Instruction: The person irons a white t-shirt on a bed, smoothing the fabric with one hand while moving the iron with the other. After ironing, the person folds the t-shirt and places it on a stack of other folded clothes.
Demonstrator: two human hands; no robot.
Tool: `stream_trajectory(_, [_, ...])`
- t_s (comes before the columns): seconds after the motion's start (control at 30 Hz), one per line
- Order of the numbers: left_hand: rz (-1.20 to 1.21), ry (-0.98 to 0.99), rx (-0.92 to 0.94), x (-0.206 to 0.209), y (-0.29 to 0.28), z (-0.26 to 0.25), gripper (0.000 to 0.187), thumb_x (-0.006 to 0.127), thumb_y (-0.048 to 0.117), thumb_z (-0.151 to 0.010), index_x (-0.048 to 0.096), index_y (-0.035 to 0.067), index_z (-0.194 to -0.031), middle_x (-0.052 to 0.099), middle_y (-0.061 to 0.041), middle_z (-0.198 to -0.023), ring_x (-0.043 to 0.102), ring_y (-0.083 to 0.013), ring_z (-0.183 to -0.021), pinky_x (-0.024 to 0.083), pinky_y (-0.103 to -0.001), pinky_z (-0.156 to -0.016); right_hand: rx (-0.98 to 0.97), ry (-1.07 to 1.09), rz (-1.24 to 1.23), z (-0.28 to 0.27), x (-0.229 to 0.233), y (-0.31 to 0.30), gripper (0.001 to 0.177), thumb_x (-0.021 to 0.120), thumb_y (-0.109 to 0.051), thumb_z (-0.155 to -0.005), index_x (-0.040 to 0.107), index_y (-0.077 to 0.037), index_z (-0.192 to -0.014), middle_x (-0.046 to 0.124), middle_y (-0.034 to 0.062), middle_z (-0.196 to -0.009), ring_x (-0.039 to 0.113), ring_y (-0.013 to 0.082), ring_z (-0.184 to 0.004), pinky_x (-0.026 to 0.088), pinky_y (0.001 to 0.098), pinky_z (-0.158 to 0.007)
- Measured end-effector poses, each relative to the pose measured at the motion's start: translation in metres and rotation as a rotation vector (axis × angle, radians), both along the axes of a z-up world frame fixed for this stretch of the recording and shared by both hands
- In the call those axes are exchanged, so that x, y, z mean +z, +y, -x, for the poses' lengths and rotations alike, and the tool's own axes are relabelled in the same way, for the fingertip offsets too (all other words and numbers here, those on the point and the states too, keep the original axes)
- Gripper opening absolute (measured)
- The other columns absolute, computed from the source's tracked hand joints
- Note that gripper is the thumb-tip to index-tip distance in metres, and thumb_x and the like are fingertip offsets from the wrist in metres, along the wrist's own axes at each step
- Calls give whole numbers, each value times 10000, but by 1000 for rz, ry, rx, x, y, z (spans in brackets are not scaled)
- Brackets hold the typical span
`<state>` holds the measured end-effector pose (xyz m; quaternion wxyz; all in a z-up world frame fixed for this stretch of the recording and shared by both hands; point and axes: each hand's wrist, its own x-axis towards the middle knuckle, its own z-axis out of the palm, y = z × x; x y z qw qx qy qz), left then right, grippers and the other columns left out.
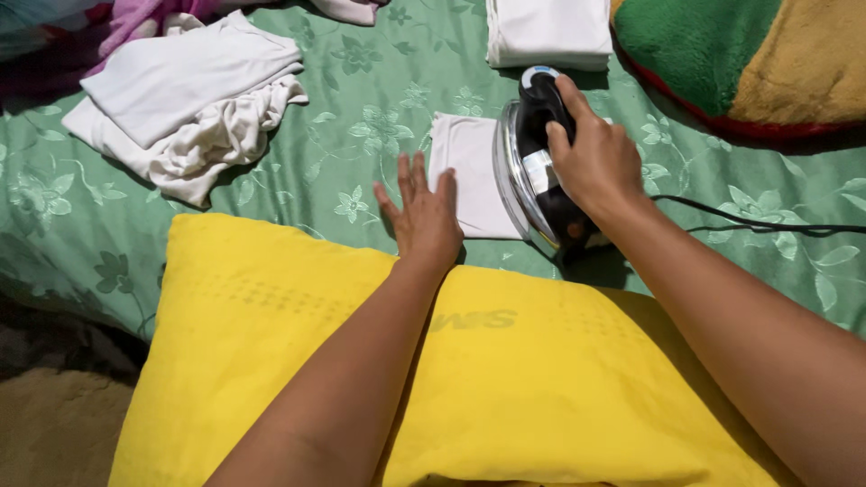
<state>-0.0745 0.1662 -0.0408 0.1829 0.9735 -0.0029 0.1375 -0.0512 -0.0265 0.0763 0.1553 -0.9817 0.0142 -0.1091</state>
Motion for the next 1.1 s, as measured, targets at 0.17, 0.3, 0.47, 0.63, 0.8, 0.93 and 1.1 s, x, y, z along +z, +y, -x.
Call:
stream_trajectory(0.17, [-8,103,-56,-4,2,3,566,527,174,-923,499,283,-1478,150,-177,-1691,-20,-341,-1581,-62,-693,-1179,-3,-54,10,-45,-6,9,624,549,-361,-1039,316,-346,-1618,709,260,-968,674,493,-910,534,589,-817])
stream_trajectory(0.3, [55,180,-73,2,2,8,644,428,451,-973,354,262,-1584,31,-170,-1708,-114,-313,-1524,-151,-695,-1123,13,-63,14,-52,-5,3,630,562,-372,-1038,316,-354,-1617,709,268,-958,675,490,-918,531,581,-838])
stream_trajectory(0.47, [-183,150,-43,-1,-10,-4,632,408,379,-1001,324,79,-1551,44,-189,-1707,-94,-292,-1573,-145,-686,-1160,-32,-21,25,-18,2,-23,641,561,-364,-1028,316,-365,-1621,703,268,-954,683,489,-891,535,584,-822])
stream_trajectory(0.63, [-470,8,-55,-39,-41,-43,659,467,208,-974,308,-3,-1577,164,-169,-1719,-1,-300,-1608,-35,-610,-1226,-135,28,49,19,6,-52,660,556,-363,-1043,309,-359,-1655,717,268,-855,707,469,-833,544,584,-815])
stream_trajectory(0.8, [12,69,-215,-51,-47,-41,772,377,469,-1041,176,-19,-1604,137,-213,-1687,19,-325,-1565,10,-473,-1259,-213,11,38,8,-4,-84,653,545,-356,-1056,304,-327,-1662,720,272,-897,706,482,-855,550,582,-813])
stream_trajectory(0.93, [-67,119,-196,-29,-49,-30,784,305,521,-1031,95,43,-1616,68,-177,-1699,-9,-307,-1572,-25,-505,-1241,-187,-136,57,-37,-17,-96,638,599,-348,-1028,364,-314,-1620,701,296,-1059,657,524,-967,515,595,-844])
stream_trajectory(1.1, [-111,214,-204,-11,-44,-25,765,247,543,-1026,44,112,-1625,-10,-117,-1709,-56,-271,-1576,-101,-566,-1217,-162,-125,-81,-67,-14,-100,625,615,-382,-992,394,-306,-1571,699,253,-1119,651,486,-988,515,566,-835])
